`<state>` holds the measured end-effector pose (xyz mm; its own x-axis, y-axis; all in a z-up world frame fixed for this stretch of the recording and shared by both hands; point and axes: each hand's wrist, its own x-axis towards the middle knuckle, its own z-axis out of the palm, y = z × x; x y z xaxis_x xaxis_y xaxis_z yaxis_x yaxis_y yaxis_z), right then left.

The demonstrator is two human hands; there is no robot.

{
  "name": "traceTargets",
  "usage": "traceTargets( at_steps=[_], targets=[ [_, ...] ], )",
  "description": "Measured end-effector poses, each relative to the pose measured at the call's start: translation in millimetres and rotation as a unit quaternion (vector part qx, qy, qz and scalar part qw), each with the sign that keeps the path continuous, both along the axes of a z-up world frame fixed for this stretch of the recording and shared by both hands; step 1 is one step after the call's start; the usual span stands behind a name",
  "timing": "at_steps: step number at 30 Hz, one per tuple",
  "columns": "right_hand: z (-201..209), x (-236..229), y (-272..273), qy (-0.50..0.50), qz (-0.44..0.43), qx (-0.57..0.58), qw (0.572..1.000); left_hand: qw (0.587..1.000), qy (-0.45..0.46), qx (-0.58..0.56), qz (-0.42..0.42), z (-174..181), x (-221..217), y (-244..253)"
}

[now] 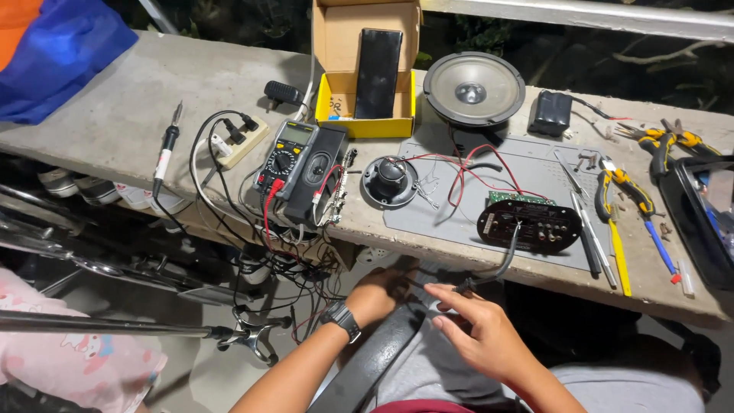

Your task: The person handles a small black electronic device, turning it over to inspect both sides. They then connect a power adapter to a multimeter and plug it into a wall socket. Finally, they use the multimeter probes to test points on the device's circuit board.

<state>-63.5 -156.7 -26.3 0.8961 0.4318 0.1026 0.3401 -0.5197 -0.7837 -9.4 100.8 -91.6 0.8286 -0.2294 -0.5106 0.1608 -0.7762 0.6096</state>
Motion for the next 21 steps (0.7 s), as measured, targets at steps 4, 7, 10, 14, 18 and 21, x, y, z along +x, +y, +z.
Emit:
traceTargets(
  at_steps=[4, 7, 10, 14, 18, 21],
  targets=[
    [8.6, -2.9, 2.3, 0.003, -0.005, -0.002, 1.0, 0.999, -0.048, 0.0, 0.02, -49.0, 0.9, 15.7],
    [12.7, -4.5, -4.9, 0.006, 0.036, 0.02, 0.999, 0.997, -0.015, 0.07, 0.04, -77.7, 2.0, 24.6],
    [7.1, -7.2, -23.1, 0.044, 0.061, -0.01, 0.997, 0.998, -0.035, 0.034, 0.03, -69.4, 2.1, 32.5],
    [20.9, -15.5, -50.3, 0.059, 0.039, -0.024, 0.997, 0.99, -0.034, 0.103, -0.087, -7.1, 3.2, 35.1],
    [36.6, -17.5, -81.9, 0.008, -0.04, 0.0, 0.999, 0.991, -0.111, 0.011, -0.073, 105.0, -2.7, 20.1],
    [50.2, -17.2, -92.6, -0.032, -0.207, 0.082, 0.974, 0.958, -0.239, -0.16, 0.006, 130.6, 0.7, -2.5]
  ],
)
